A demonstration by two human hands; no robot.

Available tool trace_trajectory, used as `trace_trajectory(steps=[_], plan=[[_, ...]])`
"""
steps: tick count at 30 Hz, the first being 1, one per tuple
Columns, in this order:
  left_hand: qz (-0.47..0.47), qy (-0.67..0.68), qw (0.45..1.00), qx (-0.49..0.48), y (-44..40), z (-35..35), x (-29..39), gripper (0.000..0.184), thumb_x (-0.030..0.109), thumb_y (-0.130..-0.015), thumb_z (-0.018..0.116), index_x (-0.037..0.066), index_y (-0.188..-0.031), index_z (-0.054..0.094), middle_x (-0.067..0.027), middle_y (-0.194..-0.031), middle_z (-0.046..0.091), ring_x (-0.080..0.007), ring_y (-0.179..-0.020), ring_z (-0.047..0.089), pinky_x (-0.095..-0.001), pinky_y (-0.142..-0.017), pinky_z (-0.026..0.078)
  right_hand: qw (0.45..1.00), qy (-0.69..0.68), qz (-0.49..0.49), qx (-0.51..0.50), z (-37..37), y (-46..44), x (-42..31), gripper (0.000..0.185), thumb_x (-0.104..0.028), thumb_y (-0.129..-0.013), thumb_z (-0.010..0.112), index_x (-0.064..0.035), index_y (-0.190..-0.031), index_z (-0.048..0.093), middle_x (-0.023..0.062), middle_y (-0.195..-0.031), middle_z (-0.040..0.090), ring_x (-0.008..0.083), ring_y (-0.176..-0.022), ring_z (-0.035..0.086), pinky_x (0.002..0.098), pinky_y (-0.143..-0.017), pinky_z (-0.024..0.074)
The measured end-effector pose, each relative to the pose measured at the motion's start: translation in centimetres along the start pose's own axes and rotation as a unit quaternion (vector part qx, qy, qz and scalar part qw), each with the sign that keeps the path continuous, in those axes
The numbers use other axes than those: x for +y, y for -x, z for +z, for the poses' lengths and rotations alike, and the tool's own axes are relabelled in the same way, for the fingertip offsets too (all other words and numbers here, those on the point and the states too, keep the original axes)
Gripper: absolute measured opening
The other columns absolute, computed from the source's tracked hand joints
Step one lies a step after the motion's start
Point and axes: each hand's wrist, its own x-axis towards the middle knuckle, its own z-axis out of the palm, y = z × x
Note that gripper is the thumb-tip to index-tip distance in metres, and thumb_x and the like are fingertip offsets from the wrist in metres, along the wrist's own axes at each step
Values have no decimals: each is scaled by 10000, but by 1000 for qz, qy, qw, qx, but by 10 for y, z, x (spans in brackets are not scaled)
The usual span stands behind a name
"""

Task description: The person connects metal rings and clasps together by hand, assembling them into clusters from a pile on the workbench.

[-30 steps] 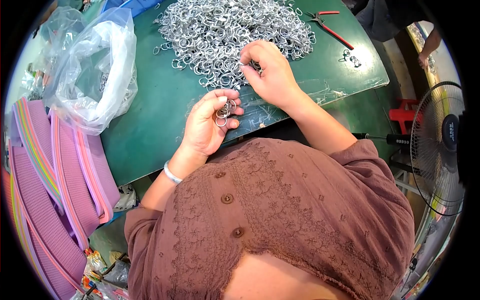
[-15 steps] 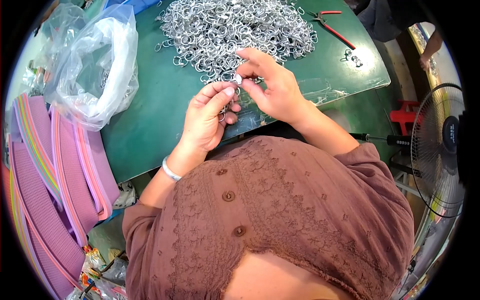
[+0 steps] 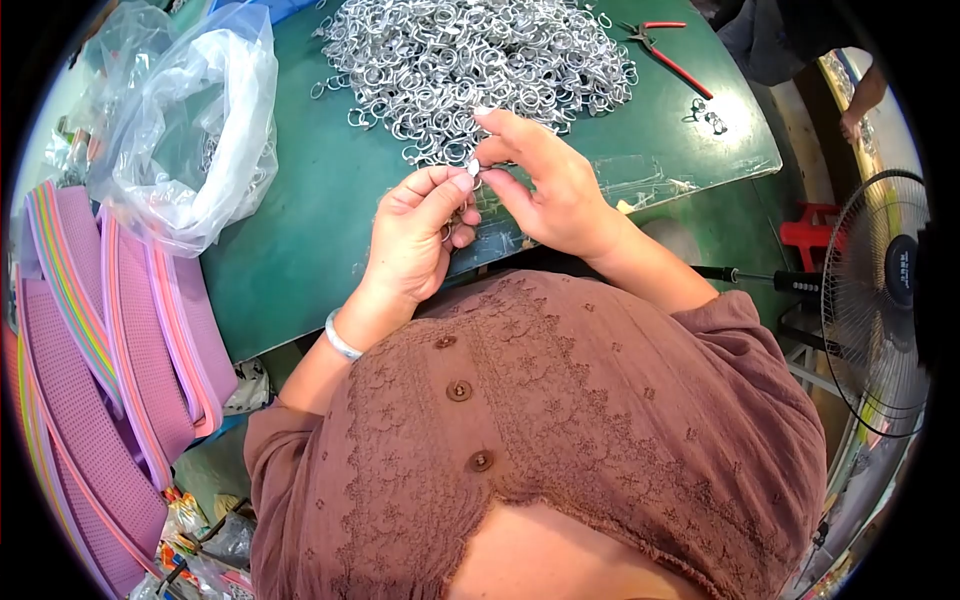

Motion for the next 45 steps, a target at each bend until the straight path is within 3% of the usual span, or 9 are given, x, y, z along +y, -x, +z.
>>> trace_trajectory(steps=[9, 18, 19, 22, 25, 28, 42, 45], plan=[[15, -41, 999, 13, 2, 4, 0, 94, 132, -830, 585, 43, -854, 562, -7, -710, 536, -97, -610, 507, -194, -472, 374, 994, 63, -85, -37, 0, 1, -1, 506, 63, -696, 568, -40, -1180, 462, 61, -752, 570, 232, -708, 522, 318, -636, 447], [4, -19, 1000, 1, 0, -3, -4, 169, 117, -830, 581, 16, -965, 572, -19, -737, 540, -88, -642, 499, -188, -494, 383, 996, 16, 60, 59, -6, 4, 10, 433, 37, -684, 603, -29, -1098, 498, 84, -880, 579, 241, -772, 549, 323, -679, 447], [3, -18, 1000, -2, 1, -3, -4, 172, 113, -832, 576, 13, -972, 571, -21, -744, 541, -89, -649, 499, -188, -497, 386, 995, 22, 72, 66, -6, 4, 14, 336, 38, -694, 586, -27, -1020, 537, 92, -875, 581, 256, -801, 550, 329, -698, 444], [0, -17, 1000, -12, 2, -3, -3, 181, 105, -838, 564, 7, -990, 566, -28, -767, 546, -92, -666, 501, -189, -507, 396, 993, 109, 36, 38, -10, 7, 28, 242, 25, -699, 580, -30, -934, 571, 94, -871, 576, 270, -815, 543, 337, -707, 442], [-2, -15, 1000, -15, 1, -5, -3, 186, 101, -843, 554, 4, -1001, 561, -33, -792, 553, -96, -675, 507, -190, -516, 404, 988, 140, 64, 9, -13, 10, 30, 193, 10, -722, 579, -26, -911, 595, 96, -911, 573, 261, -864, 543, 329, -747, 437], [-7, -8, 1000, -13, 0, -6, -4, 189, 99, -846, 549, 3, -1008, 558, -36, -810, 559, -100, -680, 513, -189, -522, 409, 985, 157, 66, 8, -12, 8, 31, 152, -18, -702, 587, -44, -853, 585, 85, -829, 549, 271, -811, 521, 357, -723, 418], [-20, 30, 999, -30, 1, -9, 0, 157, 111, -839, 567, 20, -967, 576, -21, -807, 555, -91, -689, 523, -201, -547, 426, 973, 228, 39, -23, 3, -9, 36, 165, -144, -671, 661, -96, -817, 599, 42, -793, 508, 239, -779, 499, 360, -683, 381], [-21, 26, 999, -37, 1, -11, 0, 216, 94, -847, 544, -3, -1039, 537, -48, -852, 556, -117, -712, 517, -193, -555, 418, 972, 233, 35, -21, 5, -12, 36, 156, -140, -674, 666, -98, -815, 612, 42, -777, 511, 232, -764, 501, 349, -681, 384]])
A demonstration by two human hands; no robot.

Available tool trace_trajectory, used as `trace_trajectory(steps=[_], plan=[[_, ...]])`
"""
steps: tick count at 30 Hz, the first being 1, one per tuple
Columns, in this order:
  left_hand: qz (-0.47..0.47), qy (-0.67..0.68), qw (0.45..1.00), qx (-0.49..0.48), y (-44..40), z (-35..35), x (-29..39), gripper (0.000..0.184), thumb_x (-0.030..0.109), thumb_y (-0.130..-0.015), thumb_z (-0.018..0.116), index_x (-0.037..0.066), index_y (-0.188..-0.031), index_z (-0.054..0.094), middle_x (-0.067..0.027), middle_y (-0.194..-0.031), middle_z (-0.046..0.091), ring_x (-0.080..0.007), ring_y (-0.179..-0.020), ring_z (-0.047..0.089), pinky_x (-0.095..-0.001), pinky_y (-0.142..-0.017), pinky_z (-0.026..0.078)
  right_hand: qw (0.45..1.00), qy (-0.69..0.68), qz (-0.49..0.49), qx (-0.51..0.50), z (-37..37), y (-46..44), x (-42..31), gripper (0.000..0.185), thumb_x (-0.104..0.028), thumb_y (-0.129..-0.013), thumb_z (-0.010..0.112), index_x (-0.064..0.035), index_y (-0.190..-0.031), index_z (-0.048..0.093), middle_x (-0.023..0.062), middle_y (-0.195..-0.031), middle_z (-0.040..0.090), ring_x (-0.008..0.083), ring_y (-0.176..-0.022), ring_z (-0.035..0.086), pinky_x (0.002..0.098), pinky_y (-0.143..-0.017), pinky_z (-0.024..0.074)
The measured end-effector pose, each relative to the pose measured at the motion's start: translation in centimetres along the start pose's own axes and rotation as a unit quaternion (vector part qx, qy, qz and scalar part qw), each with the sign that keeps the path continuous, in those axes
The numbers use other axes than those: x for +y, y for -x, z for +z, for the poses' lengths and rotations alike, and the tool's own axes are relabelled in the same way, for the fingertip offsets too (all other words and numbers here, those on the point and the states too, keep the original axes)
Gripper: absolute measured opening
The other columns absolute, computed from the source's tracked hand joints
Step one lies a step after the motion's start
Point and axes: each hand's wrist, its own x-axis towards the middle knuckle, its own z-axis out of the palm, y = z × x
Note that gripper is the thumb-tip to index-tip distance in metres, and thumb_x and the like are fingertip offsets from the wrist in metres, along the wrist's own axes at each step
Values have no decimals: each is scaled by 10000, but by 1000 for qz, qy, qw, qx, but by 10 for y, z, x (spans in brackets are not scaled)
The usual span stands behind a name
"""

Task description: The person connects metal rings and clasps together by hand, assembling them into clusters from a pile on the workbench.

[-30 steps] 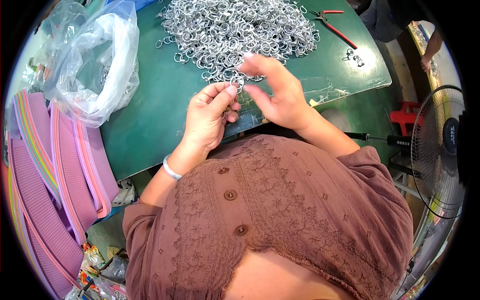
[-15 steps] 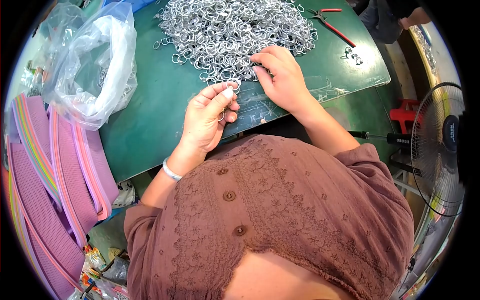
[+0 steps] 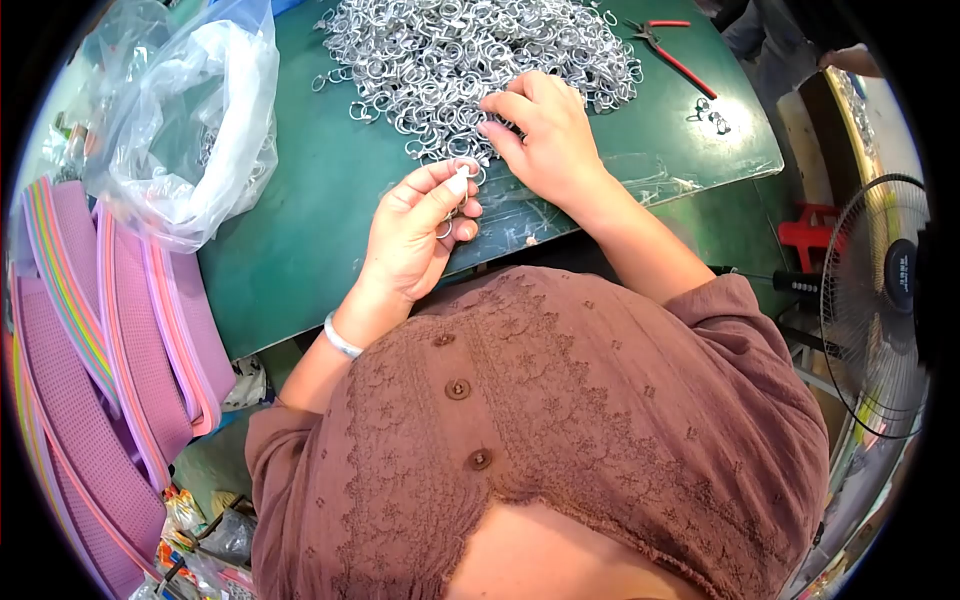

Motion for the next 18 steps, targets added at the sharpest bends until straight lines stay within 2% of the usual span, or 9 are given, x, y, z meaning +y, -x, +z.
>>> trace_trajectory(steps=[10, 13, 15, 18], plan=[[9, 6, 1000, -10, -2, -4, -1, 209, 91, -852, 529, -1, -1039, 535, -54, -868, 561, -120, -725, 523, -194, -565, 423, 996, -87, -17, 12, -3, -4, -1, 114, -54, -689, 634, -68, -791, 586, 64, -821, 542, 247, -784, 516, 336, -703, 406], [8, 6, 1000, -7, -3, -4, -1, 211, 63, -844, 495, 1, -1044, 521, -70, -884, 561, -134, -735, 532, -204, -571, 433, 991, -133, 5, 18, -4, -3, 0, 114, -34, -746, 601, -38, -857, 574, 55, -842, 572, 186, -776, 547, 295, -674, 427], [0, 8, 1000, 2, -4, -4, 0, 232, 35, -828, 463, 0, -1054, 506, -88, -899, 559, -148, -745, 540, -214, -574, 442, 957, -262, 117, -41, -9, -1, -3, 122, -31, -780, 578, -9, -899, 564, 52, -838, 585, 140, -756, 556, 258, -649, 437], [8, 15, 1000, 2, -3, -3, 2, 282, 20, -793, 434, -3, -1069, 486, -112, -916, 555, -172, -754, 551, -228, -574, 452, 855, -448, 236, -111, -17, -4, -8, 155, -25, -811, 555, 31, -956, 553, 59, -842, 603, 96, -727, 563, 218, -639, 453]])
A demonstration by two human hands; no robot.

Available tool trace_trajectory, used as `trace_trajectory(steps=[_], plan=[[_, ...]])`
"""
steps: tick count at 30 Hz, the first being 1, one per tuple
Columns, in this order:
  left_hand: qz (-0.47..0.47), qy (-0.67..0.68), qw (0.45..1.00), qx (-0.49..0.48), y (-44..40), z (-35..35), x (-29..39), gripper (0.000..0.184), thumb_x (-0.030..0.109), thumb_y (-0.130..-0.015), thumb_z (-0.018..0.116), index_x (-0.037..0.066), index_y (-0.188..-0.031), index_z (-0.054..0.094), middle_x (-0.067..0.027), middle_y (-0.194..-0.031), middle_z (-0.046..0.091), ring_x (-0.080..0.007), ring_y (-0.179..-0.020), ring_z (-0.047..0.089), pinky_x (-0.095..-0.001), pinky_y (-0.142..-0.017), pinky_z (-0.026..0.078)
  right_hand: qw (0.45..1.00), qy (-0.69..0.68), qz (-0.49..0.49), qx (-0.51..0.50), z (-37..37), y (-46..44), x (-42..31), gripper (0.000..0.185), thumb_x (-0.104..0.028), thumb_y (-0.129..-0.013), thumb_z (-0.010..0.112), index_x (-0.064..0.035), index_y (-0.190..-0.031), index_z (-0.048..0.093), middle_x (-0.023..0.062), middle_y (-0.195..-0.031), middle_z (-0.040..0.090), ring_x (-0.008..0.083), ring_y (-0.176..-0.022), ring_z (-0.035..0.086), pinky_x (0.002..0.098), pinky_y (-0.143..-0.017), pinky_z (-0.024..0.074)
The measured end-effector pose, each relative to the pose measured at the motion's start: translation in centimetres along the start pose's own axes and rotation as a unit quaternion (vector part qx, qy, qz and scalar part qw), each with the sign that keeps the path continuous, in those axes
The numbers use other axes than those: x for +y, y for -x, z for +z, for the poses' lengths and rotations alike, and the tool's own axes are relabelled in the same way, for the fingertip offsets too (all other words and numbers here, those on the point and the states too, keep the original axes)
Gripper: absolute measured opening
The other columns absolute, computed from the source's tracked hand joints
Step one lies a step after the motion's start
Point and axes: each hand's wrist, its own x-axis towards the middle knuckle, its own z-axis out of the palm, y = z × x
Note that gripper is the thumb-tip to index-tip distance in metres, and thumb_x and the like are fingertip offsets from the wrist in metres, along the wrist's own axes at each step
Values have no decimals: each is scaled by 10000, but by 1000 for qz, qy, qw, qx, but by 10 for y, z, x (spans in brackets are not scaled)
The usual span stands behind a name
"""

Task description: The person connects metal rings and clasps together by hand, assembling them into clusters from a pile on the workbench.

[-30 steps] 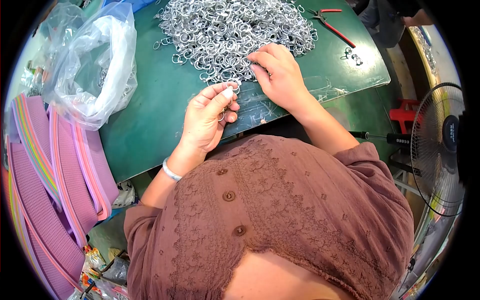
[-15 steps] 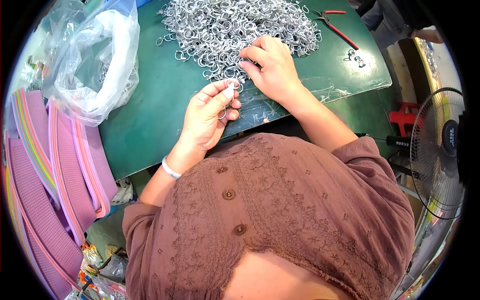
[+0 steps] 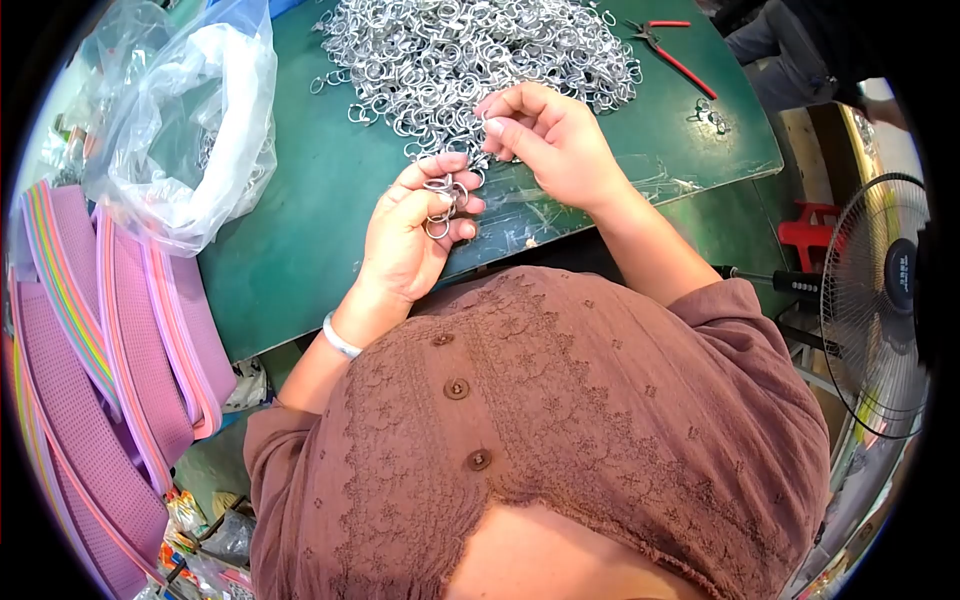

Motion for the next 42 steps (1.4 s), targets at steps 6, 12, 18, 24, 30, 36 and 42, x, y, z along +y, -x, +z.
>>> trace_trajectory(steps=[6, 12, 18, 24, 30, 36, 42], plan=[[-1, 42, 998, -43, -1, 0, 2, 257, 67, -804, 454, 3, -1050, 487, -110, -916, 556, -180, -747, 558, -236, -566, 456, 982, -174, 68, -39, 0, 6, -2, 207, -14, -805, 562, 46, -1003, 562, 92, -868, 619, 112, -725, 580, 227, -683, 479], [14, -15, 999, -26, -1, 3, 1, 192, 180, -874, 481, 14, -961, 526, -84, -898, 559, -149, -722, 548, -222, -530, 444, 973, -203, 93, -51, -2, 9, 3, 168, 5, -780, 585, 49, -942, 589, 104, -850, 627, 122, -719, 585, 247, -701, 487], [27, -22, 999, -23, 0, 4, 2, 143, 136, -874, 482, 24, -940, 543, -70, -856, 569, -134, -698, 540, -206, -513, 429, 969, -239, 13, -61, 3, 12, 9, 129, 15, -778, 593, 11, -904, 614, 95, -919, 613, 149, -849, 579, 269, -760, 475], [39, -45, 998, 15, 1, 8, 4, 109, 148, -853, 555, 45, -884, 569, -24, -753, 573, -98, -625, 551, -193, -479, 418, 988, -10, -138, -71, 3, 14, 5, 128, 31, -755, 598, 3, -878, 614, 109, -945, 608, 174, -886, 575, 286, -773, 463], [45, -101, 993, 42, -1, 6, 0, 134, 158, -857, 548, 41, -920, 570, -22, -735, 555, -99, -623, 526, -191, -478, 382, 945, 207, -253, -14, 5, 15, 0, 217, 8, -706, 621, -46, -915, 600, 66, -901, 606, 199, -822, 572, 286, -702, 457], [29, -62, 997, 23, 0, 5, 0, 161, 140, -863, 536, 17, -961, 571, -35, -778, 553, -106, -645, 518, -189, -484, 384, 963, 185, -190, 43, 1, 16, 1, 233, 3, -697, 607, -37, -925, 581, 87, -877, 594, 252, -829, 566, 313, -719, 455], [18, -55, 998, 12, 0, 4, 0, 182, 134, -864, 531, 11, -993, 568, -34, -786, 553, -106, -656, 517, -193, -503, 393, 950, 227, -199, 79, -7, 12, 9, 161, 4, -708, 589, -30, -866, 587, 90, -853, 591, 256, -798, 564, 323, -695, 447]])
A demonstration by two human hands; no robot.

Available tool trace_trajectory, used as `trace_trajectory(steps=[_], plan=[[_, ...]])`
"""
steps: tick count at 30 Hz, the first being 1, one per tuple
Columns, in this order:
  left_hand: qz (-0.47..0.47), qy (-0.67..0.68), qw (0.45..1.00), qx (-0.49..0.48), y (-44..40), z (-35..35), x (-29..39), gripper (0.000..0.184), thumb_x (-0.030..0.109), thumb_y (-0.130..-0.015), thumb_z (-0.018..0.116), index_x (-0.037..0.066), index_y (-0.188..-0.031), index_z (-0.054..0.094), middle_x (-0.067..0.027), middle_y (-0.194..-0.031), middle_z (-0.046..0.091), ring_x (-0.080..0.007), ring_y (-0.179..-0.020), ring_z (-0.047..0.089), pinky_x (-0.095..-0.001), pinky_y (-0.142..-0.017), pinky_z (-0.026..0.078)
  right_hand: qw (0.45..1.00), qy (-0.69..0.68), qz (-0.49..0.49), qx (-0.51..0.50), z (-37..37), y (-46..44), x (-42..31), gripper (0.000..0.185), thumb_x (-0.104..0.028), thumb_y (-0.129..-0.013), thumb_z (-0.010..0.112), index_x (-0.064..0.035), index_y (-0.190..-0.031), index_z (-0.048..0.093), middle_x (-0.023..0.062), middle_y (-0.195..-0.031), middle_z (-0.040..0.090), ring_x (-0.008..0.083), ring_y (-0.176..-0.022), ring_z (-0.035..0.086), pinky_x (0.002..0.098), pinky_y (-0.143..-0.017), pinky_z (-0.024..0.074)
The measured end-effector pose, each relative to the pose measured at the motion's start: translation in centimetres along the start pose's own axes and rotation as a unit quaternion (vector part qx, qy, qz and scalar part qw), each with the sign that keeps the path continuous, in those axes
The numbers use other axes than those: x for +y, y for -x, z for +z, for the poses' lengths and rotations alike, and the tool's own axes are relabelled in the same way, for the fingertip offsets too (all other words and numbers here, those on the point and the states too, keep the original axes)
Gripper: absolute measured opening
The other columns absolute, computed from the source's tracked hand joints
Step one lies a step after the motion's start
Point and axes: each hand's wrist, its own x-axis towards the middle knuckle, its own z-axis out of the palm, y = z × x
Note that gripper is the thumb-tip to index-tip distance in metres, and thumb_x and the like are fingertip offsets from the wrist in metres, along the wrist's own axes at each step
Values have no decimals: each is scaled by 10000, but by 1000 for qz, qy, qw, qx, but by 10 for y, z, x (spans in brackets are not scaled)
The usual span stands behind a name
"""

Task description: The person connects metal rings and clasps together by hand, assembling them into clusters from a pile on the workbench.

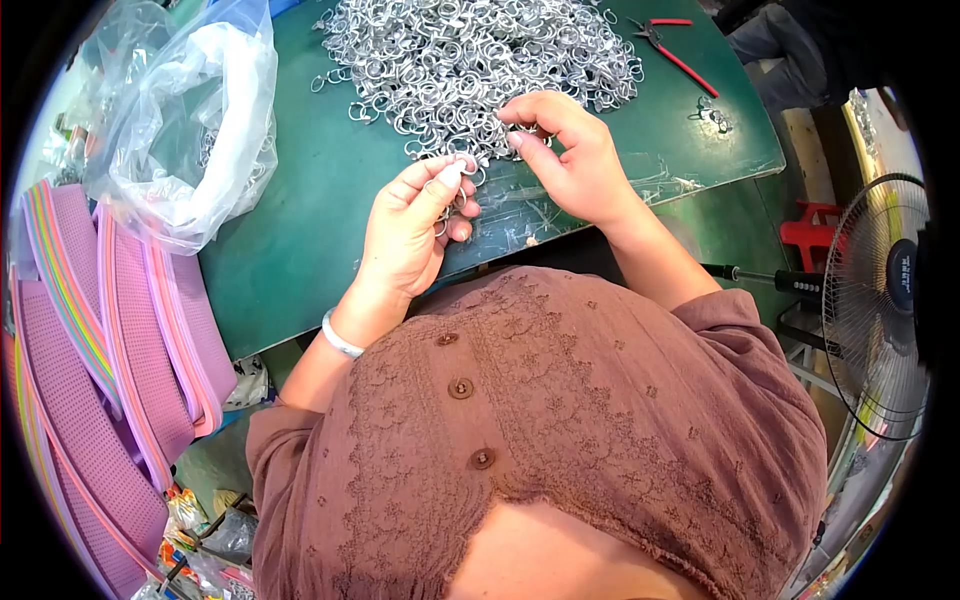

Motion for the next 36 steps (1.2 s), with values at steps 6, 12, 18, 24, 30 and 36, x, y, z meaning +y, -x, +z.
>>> trace_trajectory(steps=[6, 12, 18, 24, 30, 36], plan=[[-2, 12, 1000, -11, 0, -4, -1, 191, 116, -869, 499, -1, -1008, 555, -46, -806, 551, -123, -679, 520, -208, -514, 403, 998, 64, -15, 5, -1, -2, 9, 139, -1, -703, 589, -33, -838, 587, 78, -816, 582, 263, -776, 547, 334, -686, 439], [-18, 90, 995, -30, 0, -6, 1, 280, 181, -862, 442, -15, -1049, 516, -103, -861, 565, -188, -697, 542, -235, -531, 436, 988, 152, -35, -3, 2, -5, 10, 114, -41, -707, 606, -46, -820, 594, 76, -803, 556, 260, -791, 521, 344, -697, 426], [-34, 100, 994, -41, -3, -12, -2, 266, 237, -878, 447, 9, -998, 515, -111, -898, 560, -193, -716, 549, -240, -517, 448, 979, 201, -24, -4, 9, -8, 13, 115, -123, -693, 640, -61, -784, 607, 76, -759, 529, 271, -772, 504, 361, -698, 416], [-25, 71, 997, -25, -2, -10, -1, 161, 194, -877, 489, 36, -899, 516, -85, -832, 547, -162, -695, 534, -217, -501, 432, 981, 193, 5, -11, 11, -11, 12, 112, -143, -681, 648, -65, -749, 604, 78, -745, 520, 271, -761, 507, 370, -686, 408], [-28, 55, 998, -19, -2, -9, -2, 127, 162, -870, 506, 38, -896, 518, -66, -816, 540, -146, -679, 517, -202, -499, 415, 983, 181, 8, -8, 11, -12, 12, 93, -120, -666, 639, -82, -742, 602, 73, -748, 515, 267, -751, 507, 374, -678, 404], [-29, 47, 998, -13, -3, -7, -2, 124, 158, -867, 508, 39, -899, 522, -60, -808, 538, -141, -674, 513, -199, -495, 409, 973, 216, -82, -15, 13, -20, 7, 98, -75, -670, 640, -73, -759, 599, 57, -765, 495, 246, -737, 490, 347, -660, 396]])
